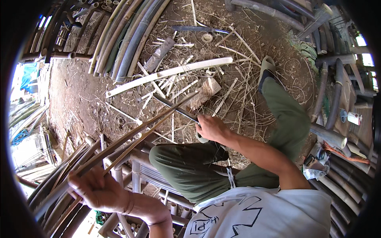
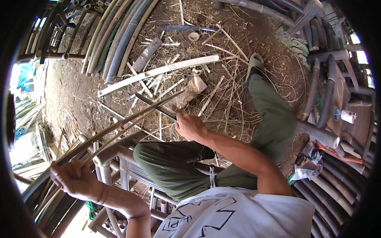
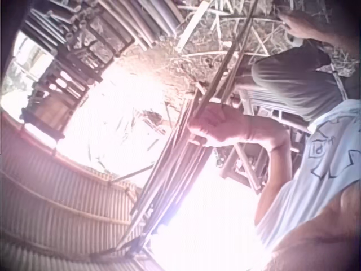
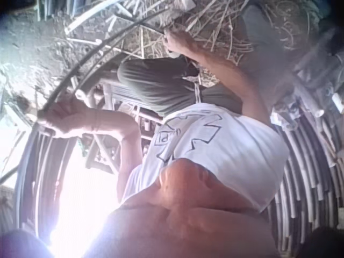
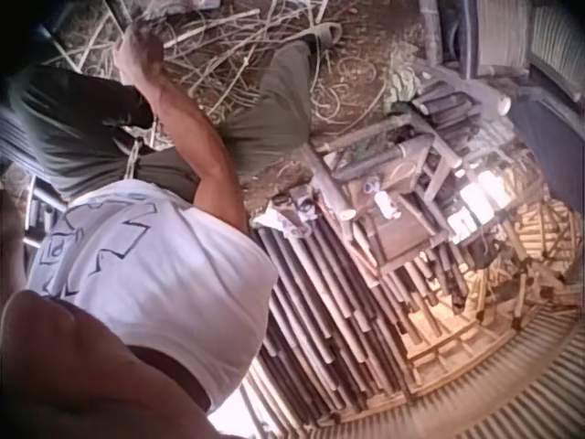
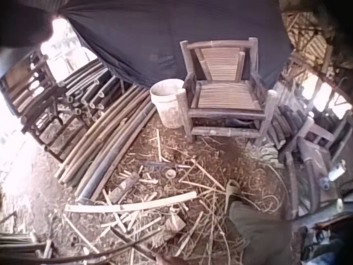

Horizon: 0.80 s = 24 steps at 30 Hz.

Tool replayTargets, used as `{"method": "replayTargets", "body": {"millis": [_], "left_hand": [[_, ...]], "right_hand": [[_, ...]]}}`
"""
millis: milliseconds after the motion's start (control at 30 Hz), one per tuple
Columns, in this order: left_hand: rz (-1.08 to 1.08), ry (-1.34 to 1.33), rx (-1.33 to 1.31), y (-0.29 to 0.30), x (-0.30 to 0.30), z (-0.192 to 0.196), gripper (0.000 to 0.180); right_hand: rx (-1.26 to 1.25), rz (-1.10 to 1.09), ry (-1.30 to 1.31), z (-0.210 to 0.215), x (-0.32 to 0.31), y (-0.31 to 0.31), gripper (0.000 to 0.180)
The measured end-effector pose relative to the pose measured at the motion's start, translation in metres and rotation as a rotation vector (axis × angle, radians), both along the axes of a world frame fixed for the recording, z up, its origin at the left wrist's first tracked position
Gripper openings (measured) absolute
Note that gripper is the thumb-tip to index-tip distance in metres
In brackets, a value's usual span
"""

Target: The person strips thin layers from a bamboo pole using a large knife while sitting in a bamboo furniture workshop.

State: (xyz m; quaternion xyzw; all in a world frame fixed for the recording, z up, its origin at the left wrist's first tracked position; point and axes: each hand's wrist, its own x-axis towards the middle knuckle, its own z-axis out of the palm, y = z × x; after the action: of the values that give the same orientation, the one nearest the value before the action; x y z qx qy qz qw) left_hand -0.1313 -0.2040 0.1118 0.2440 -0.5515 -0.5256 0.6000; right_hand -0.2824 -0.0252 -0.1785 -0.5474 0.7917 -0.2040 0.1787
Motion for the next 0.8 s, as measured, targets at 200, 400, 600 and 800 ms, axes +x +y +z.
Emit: {"method": "replayTargets", "body": {"millis": [200, 400, 600, 800], "left_hand": [[0.202, -0.024, -0.009, -0.024, -0.009, -0.016, 0.017], [-0.221, 0.009, -0.022, -0.072, -0.025, -0.009, 0.015], [0.04, -0.106, 0.059, -0.082, -0.066, -0.01, 0.027], [-0.309, -0.17, 0.056, -0.088, -0.119, 0.008, 0.024]], "right_hand": [[-0.277, 0.013, -0.45, -0.022, -0.005, -0.022, 0.019], [0.629, -0.207, -0.392, -0.178, -0.071, 0.033, 0.025], [0.832, -0.511, -0.856, -0.081, -0.059, 0.015, 0.015], [-0.198, -0.845, -1.31, 0.073, -0.044, 0.034, 0.029]]}}
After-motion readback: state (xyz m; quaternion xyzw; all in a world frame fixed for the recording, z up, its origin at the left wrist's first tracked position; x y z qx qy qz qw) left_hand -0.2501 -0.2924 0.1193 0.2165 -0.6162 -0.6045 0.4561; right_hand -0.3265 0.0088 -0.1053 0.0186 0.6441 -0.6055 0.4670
